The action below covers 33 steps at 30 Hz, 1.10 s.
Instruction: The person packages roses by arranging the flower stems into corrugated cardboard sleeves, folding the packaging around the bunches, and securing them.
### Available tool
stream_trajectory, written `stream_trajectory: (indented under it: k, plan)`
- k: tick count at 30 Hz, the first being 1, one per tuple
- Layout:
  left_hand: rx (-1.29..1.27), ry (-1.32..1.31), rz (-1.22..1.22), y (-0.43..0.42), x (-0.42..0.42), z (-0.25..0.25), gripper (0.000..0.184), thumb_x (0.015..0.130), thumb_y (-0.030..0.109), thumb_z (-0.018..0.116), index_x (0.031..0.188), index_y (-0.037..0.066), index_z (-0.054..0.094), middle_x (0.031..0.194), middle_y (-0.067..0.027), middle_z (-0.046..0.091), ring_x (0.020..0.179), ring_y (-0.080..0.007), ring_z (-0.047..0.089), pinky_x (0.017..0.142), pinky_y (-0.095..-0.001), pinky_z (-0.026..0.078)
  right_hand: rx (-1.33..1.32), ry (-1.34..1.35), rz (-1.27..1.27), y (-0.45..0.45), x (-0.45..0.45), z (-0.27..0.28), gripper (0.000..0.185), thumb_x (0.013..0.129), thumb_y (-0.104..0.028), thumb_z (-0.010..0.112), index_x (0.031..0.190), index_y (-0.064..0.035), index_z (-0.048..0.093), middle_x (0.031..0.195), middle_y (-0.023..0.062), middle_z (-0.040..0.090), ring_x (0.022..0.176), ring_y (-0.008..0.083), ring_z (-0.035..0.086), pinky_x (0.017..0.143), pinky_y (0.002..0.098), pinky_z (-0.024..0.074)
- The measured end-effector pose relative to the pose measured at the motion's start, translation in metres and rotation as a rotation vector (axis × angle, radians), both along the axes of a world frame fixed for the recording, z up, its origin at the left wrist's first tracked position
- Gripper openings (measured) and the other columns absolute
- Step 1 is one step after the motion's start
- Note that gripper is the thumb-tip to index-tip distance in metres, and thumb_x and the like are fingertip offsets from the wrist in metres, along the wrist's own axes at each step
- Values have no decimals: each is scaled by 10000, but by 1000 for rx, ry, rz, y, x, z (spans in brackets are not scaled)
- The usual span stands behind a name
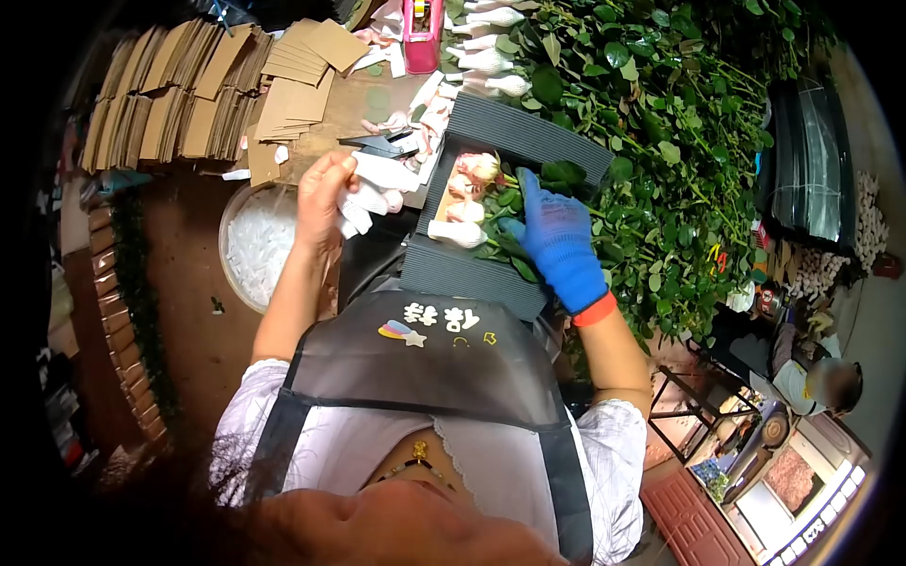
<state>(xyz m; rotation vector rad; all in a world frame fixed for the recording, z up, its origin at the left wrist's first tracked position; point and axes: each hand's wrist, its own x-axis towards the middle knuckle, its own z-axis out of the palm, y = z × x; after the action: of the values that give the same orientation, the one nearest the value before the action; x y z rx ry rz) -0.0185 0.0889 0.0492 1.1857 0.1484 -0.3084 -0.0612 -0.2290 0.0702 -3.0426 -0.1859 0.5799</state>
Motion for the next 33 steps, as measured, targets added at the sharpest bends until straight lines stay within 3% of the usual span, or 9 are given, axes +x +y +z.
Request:
stream_trajectory:
  k: [2, 5, 11, 20, 23, 27, 29, 31, 33]
  plan:
    - [158, -135, -125, 8, -4, 0, 167, 926, 94, 610, 781, 36, 550, 885, -35, 642, 796, -92, 561, 732, -260, 460, 69, -11, -30, -8, -1, 23, 835, 827, -488, 731, 1531, -259, 345, 899, 116, 713, 788, 310, 687, 710, 435, 540]
    - [505, -281, -387, 13, -18, -4, 164, 901, 58, 656, 796, 41, 531, 819, 2, 589, 777, -81, 536, 717, -268, 452, 521, -269, -190, -4, -18, 63, 470, 879, -415, 695, 1316, -258, 620, 898, 59, 735, 766, 273, 710, 662, 386, 554]
    - [793, -346, -764, -37, -8, 11, 334, 896, 373, 742, 876, 47, 671, 696, -84, 618, 709, -184, 615, 662, -350, 478, 403, 71, 147, 28, -17, 42, 235, 921, -401, 639, 1000, -184, 680, 829, 50, 717, 779, 273, 701, 681, 397, 536]
    - [201, -18, -517, -35, -34, -53, 240, 936, 238, 707, 799, 50, 654, 736, 46, 579, 717, -43, 500, 647, -229, 392, 98, 138, 316, 41, -6, 17, 233, 941, -362, 599, 932, -131, 628, 812, 114, 685, 777, 332, 684, 663, 460, 517]
    - [-113, 243, -122, -15, -37, -57, 210, 944, 245, 673, 824, 73, 673, 735, 41, 598, 713, -54, 533, 644, -225, 405, 85, 195, 349, 42, -1, 21, 200, 945, -322, 581, 918, -128, 621, 788, 114, 677, 758, 340, 682, 655, 470, 519]
    - [657, 51, -30, 118, -32, -81, 198, 926, 218, 639, 923, 26, 691, 791, -45, 681, 672, -175, 620, 638, -306, 483, 42, 192, 372, 38, -6, 17, 146, 936, -250, 564, 930, -122, 633, 793, 123, 693, 754, 345, 693, 653, 472, 525]
    - [1656, 113, -146, 151, -37, -59, 245, 857, 196, 724, 1016, 15, 682, 1000, -154, 701, 851, -288, 665, 756, -409, 525, -6, 247, 383, 45, 0, 21, 130, 928, -222, 559, 939, -121, 640, 799, 128, 702, 759, 347, 699, 651, 473, 528]
    - [2126, -11, -228, 156, -50, -68, 405, 781, 185, 802, 1125, 24, 659, 1234, -233, 626, 1062, -381, 619, 880, -491, 504, -22, 250, 413, 46, 1, 18, 125, 922, -209, 560, 949, -121, 644, 803, 134, 708, 760, 347, 703, 647, 474, 529]
    - [1687, -357, -253, 124, -45, -73, 548, 791, 253, 817, 1234, 21, 595, 1374, -196, 549, 1224, -419, 538, 1024, -484, 452, -44, 266, 431, 47, 4, 16, 134, 926, -219, 559, 954, -122, 647, 802, 135, 710, 757, 347, 704, 642, 474, 528]
